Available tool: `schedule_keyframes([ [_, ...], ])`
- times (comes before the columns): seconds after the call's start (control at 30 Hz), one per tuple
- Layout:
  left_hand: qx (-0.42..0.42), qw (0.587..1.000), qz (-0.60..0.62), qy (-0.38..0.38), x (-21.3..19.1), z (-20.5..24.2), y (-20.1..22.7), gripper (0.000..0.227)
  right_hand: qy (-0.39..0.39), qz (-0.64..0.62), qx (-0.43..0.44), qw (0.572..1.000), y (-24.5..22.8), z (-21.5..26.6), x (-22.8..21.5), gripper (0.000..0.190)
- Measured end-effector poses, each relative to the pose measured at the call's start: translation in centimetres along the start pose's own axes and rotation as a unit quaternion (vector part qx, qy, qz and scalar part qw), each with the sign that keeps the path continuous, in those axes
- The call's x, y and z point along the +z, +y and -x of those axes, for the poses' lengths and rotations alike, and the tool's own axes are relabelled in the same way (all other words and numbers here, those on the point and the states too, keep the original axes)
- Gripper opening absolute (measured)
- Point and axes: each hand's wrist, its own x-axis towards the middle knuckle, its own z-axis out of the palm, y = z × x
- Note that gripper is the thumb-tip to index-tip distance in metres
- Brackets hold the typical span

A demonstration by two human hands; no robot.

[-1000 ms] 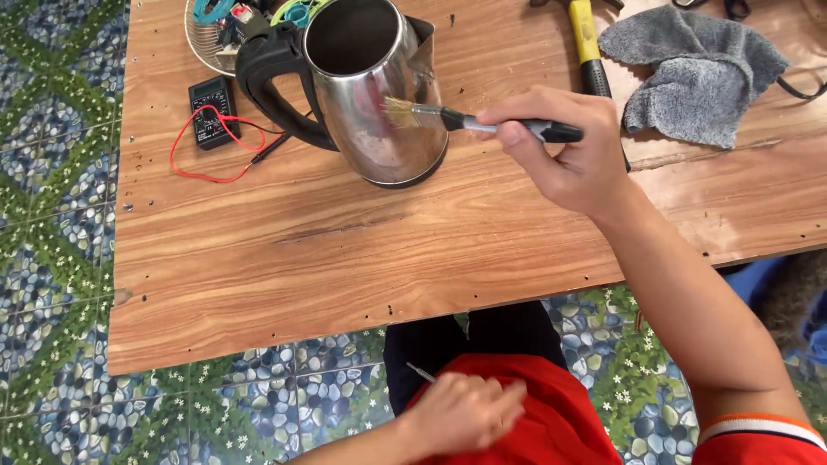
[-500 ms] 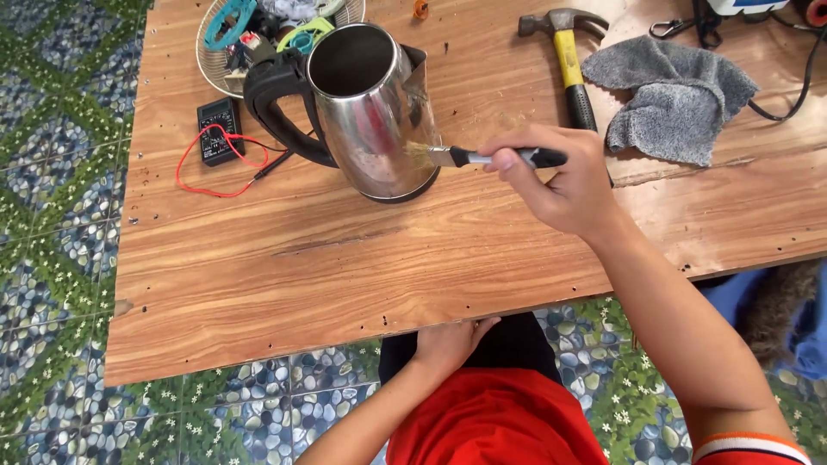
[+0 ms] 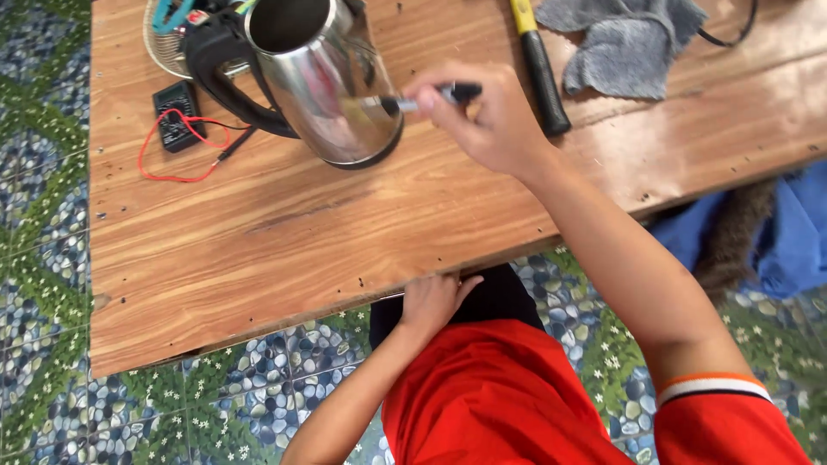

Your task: The person cleans the exterior of a stainless steel electric kettle using a small brush and a hammer. They scrub the kettle's body and handle, then use the hammer to tap the handle area. Finally, they use a small tool to scrape or clean the handle's crevices.

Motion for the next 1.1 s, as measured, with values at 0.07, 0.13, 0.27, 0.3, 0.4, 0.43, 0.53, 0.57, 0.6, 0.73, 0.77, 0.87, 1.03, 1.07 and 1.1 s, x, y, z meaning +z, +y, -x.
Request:
schedule_keyframes([
  [0.07, -0.004, 0.999, -0.035, 0.002, -1.0, 0.5, 0.9, 0.056, 0.005, -0.019, 0.021, 1.0, 0.4, 0.2, -0.3, 0.02],
  [0.13, 0.018, 0.997, 0.061, -0.033, -2.8, 1.2, 1.7, 0.065, -0.128, 0.046, 0.049, 0.99, 1.0, 0.1, -0.1, 0.021],
  [0.27, -0.028, 0.961, 0.235, -0.146, -7.1, 2.2, 2.5, 0.048, -0.086, 0.026, 0.017, 0.996, 4.0, 0.8, 0.6, 0.042],
  [0.3, -0.028, 0.947, 0.276, -0.159, -8.1, 2.4, 2.4, 0.04, -0.1, 0.019, -0.003, 0.995, 3.7, 0.6, 0.8, 0.028],
  [0.4, -0.037, 0.932, 0.31, -0.182, -10.2, 3.3, 2.0, 0.04, -0.127, 0.034, -0.002, 0.991, 3.5, 0.5, 1.1, 0.021],
  [0.43, -0.045, 0.931, 0.307, -0.193, -10.6, 3.7, 1.8, 0.042, -0.142, 0.058, 0.023, 0.988, 3.6, 0.8, 1.2, 0.024],
  [0.53, -0.089, 0.925, 0.299, -0.215, -10.7, 5.1, 0.8, 0.043, -0.126, 0.054, -0.002, 0.99, 2.4, 0.0, 1.1, 0.016],
  [0.57, -0.092, 0.925, 0.299, -0.217, -10.5, 5.4, 0.6, 0.043, -0.127, 0.051, -0.001, 0.991, 2.5, 0.1, 1.0, 0.016],
  [0.6, -0.115, 0.921, 0.302, -0.216, -10.4, 5.6, 0.4, 0.044, -0.146, 0.085, -0.009, 0.986, 2.5, 0.2, 1.0, 0.015],
  [0.73, -0.152, 0.909, 0.316, -0.223, -11.3, 5.7, -0.1, 0.048, -0.036, 0.036, -0.093, 0.994, 2.8, -0.1, 1.2, 0.019],
  [0.77, -0.154, 0.91, 0.313, -0.222, -11.7, 5.5, 0.1, 0.048, -0.035, 0.033, -0.096, 0.994, 2.5, -0.1, 1.5, 0.019],
  [0.87, -0.133, 0.918, 0.31, -0.209, -13.1, 4.8, 0.4, 0.048, -0.155, 0.139, 0.0, 0.978, 2.2, -0.4, 1.7, 0.009],
  [1.03, -0.128, 0.911, 0.349, -0.18, -15.6, 4.0, 0.3, 0.043, -0.135, 0.18, -0.029, 0.974, 2.2, -0.8, 1.2, 0.005],
  [1.07, -0.127, 0.911, 0.348, -0.183, -16.5, 3.9, 0.1, 0.043, -0.133, 0.178, -0.027, 0.975, 2.0, -0.7, 1.1, 0.005],
  [1.1, -0.131, 0.914, 0.345, -0.167, -17.2, 3.6, -0.2, 0.039, -0.04, 0.119, -0.065, 0.99, 2.0, -0.9, 1.0, 0.004],
])
